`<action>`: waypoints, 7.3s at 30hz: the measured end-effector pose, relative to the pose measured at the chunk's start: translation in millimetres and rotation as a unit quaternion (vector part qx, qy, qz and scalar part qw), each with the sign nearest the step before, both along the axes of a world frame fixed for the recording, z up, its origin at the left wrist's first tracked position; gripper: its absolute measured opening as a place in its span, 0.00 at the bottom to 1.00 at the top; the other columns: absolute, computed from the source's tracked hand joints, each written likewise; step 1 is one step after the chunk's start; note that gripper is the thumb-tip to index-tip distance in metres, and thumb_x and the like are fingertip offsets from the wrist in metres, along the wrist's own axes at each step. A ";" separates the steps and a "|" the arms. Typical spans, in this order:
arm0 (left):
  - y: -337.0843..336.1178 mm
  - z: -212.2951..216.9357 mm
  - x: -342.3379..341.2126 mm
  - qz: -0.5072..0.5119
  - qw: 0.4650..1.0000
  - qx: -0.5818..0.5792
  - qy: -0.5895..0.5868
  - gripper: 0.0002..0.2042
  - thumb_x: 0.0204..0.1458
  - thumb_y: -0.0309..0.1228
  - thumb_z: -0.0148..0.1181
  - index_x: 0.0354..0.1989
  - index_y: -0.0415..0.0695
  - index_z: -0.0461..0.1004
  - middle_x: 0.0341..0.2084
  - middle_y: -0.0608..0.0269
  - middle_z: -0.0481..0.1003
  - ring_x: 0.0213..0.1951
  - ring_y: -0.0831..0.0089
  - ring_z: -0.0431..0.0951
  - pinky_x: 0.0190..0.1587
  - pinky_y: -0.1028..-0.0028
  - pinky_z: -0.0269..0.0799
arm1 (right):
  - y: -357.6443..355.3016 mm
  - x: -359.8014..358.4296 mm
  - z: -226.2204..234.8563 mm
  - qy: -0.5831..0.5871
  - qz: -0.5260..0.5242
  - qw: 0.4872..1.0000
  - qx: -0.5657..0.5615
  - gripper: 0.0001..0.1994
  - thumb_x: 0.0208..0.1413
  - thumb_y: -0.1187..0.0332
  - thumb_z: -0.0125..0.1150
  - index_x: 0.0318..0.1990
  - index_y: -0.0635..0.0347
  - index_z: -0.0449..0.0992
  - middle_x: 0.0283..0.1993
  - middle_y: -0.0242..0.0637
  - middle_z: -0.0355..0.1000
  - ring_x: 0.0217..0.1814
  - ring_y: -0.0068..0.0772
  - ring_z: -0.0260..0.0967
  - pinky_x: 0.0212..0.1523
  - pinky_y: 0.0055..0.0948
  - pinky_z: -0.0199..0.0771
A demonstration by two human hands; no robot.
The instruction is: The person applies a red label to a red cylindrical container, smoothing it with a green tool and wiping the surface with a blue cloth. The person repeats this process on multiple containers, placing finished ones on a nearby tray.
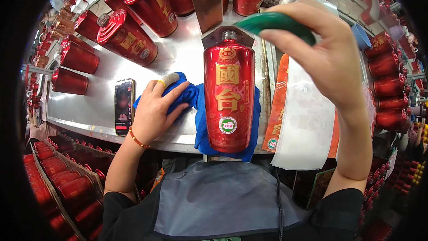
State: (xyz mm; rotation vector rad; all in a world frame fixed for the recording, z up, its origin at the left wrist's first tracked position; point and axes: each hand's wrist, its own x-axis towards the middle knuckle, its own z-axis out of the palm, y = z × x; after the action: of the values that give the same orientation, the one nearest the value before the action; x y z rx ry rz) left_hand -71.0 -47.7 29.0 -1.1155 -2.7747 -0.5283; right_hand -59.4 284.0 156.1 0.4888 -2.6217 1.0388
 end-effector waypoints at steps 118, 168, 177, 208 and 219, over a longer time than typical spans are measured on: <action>65.4 -13.8 65.4 -0.037 0.937 0.323 -0.131 0.59 0.39 0.35 0.82 0.77 0.34 0.45 0.73 0.34 0.52 0.70 0.41 0.61 0.69 0.59 0.63 | -50.9 109.3 -58.7 0.080 -0.025 0.991 0.102 0.21 0.34 0.73 0.78 0.42 0.53 0.87 0.29 0.27 0.71 0.33 0.31 0.66 0.32 0.29 0.63; 66.5 -0.4 61.8 -0.029 0.952 0.288 -0.102 0.57 0.37 0.35 0.82 0.75 0.31 0.50 0.74 0.35 0.51 0.71 0.40 0.58 0.71 0.55 0.57 | -45.2 88.6 -35.9 -0.070 0.029 0.997 -0.017 0.12 0.46 0.72 0.78 0.39 0.60 0.84 0.30 0.34 0.70 0.31 0.34 0.66 0.31 0.31 0.66; 64.4 -7.9 59.8 -0.043 0.939 0.312 -0.141 0.58 0.38 0.35 0.83 0.75 0.31 0.49 0.73 0.30 0.51 0.73 0.39 0.56 0.71 0.54 0.58 | -26.5 45.6 -43.9 0.146 -0.034 0.980 0.128 0.19 0.35 0.80 0.73 0.41 0.58 0.85 0.35 0.33 0.75 0.37 0.37 0.67 0.38 0.35 0.69; 61.9 -13.3 60.6 -0.050 0.951 0.270 -0.143 0.61 0.38 0.39 0.83 0.76 0.31 0.45 0.73 0.33 0.52 0.72 0.39 0.57 0.71 0.54 0.57 | 14.5 -20.4 -40.0 0.104 -0.062 0.987 0.103 0.09 0.51 0.70 0.73 0.39 0.61 0.84 0.34 0.38 0.74 0.40 0.39 0.72 0.39 0.35 0.70; 63.4 -11.4 67.0 -0.090 0.981 0.167 0.026 0.62 0.32 0.42 0.86 0.76 0.38 0.50 0.71 0.34 0.53 0.72 0.35 0.52 0.71 0.43 0.53 | -2.0 125.2 -60.5 -0.161 0.065 0.971 -0.161 0.18 0.53 0.68 0.71 0.52 0.55 0.81 0.44 0.34 0.78 0.48 0.37 0.75 0.54 0.38 0.75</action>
State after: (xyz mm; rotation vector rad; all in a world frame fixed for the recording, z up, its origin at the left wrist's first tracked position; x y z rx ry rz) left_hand -4.1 15.7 17.5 -1.2801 -2.4300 -0.9297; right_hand 65.9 281.9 95.6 0.4498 -2.6342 1.6783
